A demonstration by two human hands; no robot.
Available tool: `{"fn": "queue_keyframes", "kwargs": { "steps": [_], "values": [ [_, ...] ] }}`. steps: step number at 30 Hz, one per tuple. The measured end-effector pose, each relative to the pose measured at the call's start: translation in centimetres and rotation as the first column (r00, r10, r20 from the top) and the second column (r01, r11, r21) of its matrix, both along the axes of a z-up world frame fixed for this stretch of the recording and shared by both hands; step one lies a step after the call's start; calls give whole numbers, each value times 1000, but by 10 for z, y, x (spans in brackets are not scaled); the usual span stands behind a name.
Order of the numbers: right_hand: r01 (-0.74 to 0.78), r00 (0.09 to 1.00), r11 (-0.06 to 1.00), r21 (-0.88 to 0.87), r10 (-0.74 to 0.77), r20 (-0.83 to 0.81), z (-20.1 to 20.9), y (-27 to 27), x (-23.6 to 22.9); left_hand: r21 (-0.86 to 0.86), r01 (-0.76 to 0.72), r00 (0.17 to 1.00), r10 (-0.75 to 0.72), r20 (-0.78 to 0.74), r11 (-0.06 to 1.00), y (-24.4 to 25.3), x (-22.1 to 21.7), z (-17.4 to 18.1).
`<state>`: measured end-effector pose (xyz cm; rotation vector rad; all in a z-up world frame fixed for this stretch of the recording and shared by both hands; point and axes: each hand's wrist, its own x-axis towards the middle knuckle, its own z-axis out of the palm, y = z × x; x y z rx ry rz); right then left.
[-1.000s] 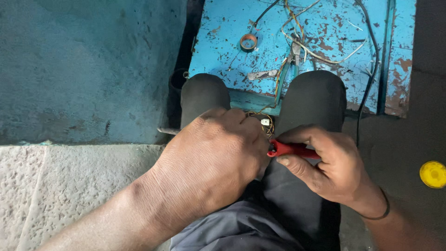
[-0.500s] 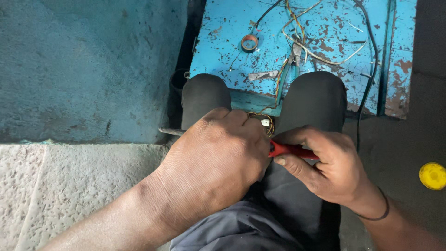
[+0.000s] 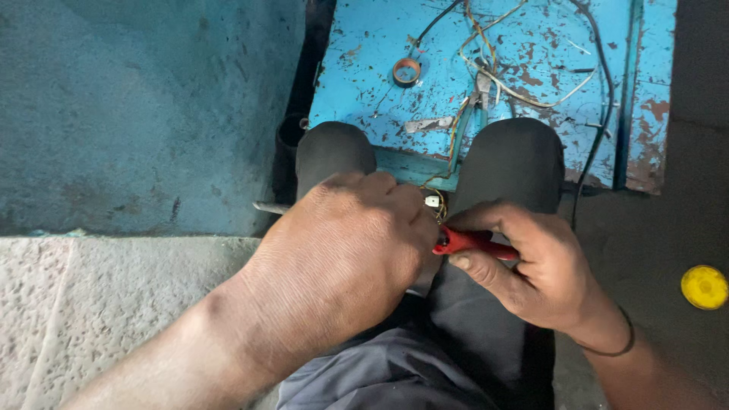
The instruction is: The person uses a soldering iron to melt solder onto a wire and then uses a blade to scrape an electronic component.
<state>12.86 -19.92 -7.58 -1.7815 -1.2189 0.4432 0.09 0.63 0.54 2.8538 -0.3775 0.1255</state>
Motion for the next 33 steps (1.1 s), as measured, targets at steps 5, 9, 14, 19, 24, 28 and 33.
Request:
{"fn": "queue_keyframes", "kwargs": {
  "steps": [5, 9, 14, 19, 24, 28, 33],
  "values": [
    [18, 981, 998, -61, -6, 193, 2, 0, 8, 117, -71, 993, 59, 102, 991, 18, -1, 17],
    [201, 979, 979, -37, -202, -12, 0, 1, -1, 127, -227, 808, 114, 579, 966, 26, -7, 12],
    [371, 929, 924, -91, -370, 21, 8, 29, -9, -972, -215, 659, 748, -76, 91, -27, 8, -43],
    [322, 924, 946, 26, -320, 209, 9, 55, -25, -450, -7, 846, 235, -479, -893, -10, 48, -67],
    [337, 934, 930, -146, -350, -76, -4, 40, -28, -453, 121, 876, 310, -369, -883, 29, 60, -100],
    [375, 925, 897, -233, -378, 34, -21, 23, -32, -455, 115, 857, 320, -404, -883, 46, 68, -134],
    [354, 913, 934, -53, -332, 239, -28, 25, -32, -503, 109, 897, 303, -323, -857, 53, 87, -149]
  ]
}}
